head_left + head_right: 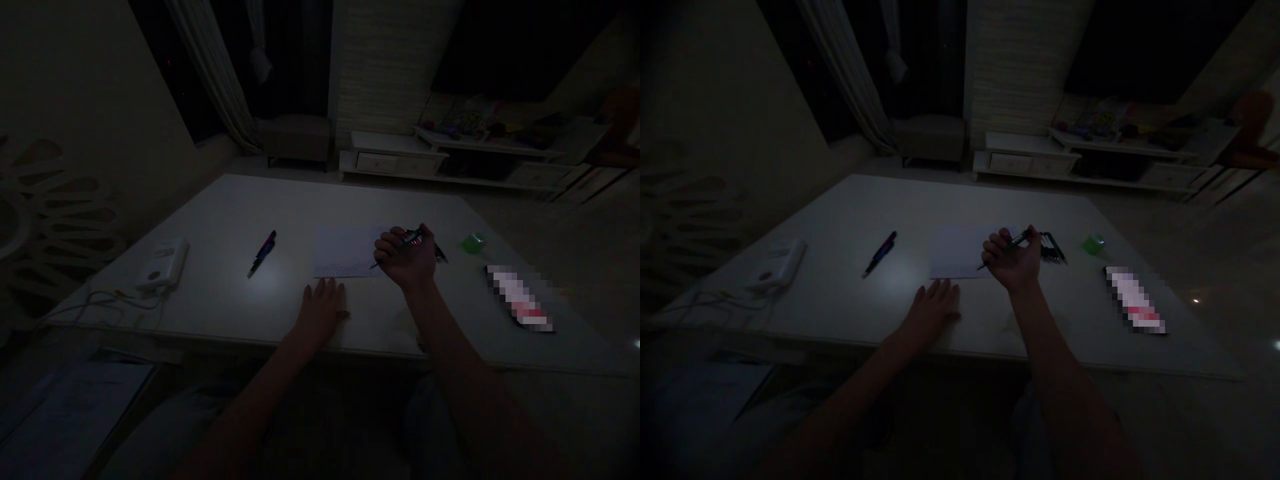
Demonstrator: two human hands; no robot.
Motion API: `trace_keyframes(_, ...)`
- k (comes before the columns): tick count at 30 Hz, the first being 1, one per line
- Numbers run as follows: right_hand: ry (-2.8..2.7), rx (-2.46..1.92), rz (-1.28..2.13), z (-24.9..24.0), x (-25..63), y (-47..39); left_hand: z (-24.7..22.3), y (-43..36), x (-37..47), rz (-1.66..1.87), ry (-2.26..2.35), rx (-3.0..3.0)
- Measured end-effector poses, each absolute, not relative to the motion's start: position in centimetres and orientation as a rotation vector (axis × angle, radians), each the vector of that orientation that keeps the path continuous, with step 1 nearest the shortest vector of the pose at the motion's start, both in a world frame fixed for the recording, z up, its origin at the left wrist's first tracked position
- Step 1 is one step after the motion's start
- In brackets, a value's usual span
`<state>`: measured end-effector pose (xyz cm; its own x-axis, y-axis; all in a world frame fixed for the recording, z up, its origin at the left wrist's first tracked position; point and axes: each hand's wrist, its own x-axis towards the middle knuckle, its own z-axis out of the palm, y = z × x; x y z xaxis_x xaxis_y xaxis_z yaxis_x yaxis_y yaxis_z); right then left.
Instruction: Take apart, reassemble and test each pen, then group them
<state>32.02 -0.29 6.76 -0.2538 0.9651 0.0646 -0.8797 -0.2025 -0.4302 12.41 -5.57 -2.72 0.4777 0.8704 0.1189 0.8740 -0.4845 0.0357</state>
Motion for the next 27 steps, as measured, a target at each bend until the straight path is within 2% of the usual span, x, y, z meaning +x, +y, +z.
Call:
trace_keyframes(18,-0.523,-0.368,1.710,5.1,31.3,1.4,-4.0,-5.5,12.8,-0.453,-1.556,-2.669)
trace_keyframes(27,-1.072,-1.254,1.432,2.9,29.6,4.7,-3.5,-5.8,12.9,-0.541,-1.574,-2.673)
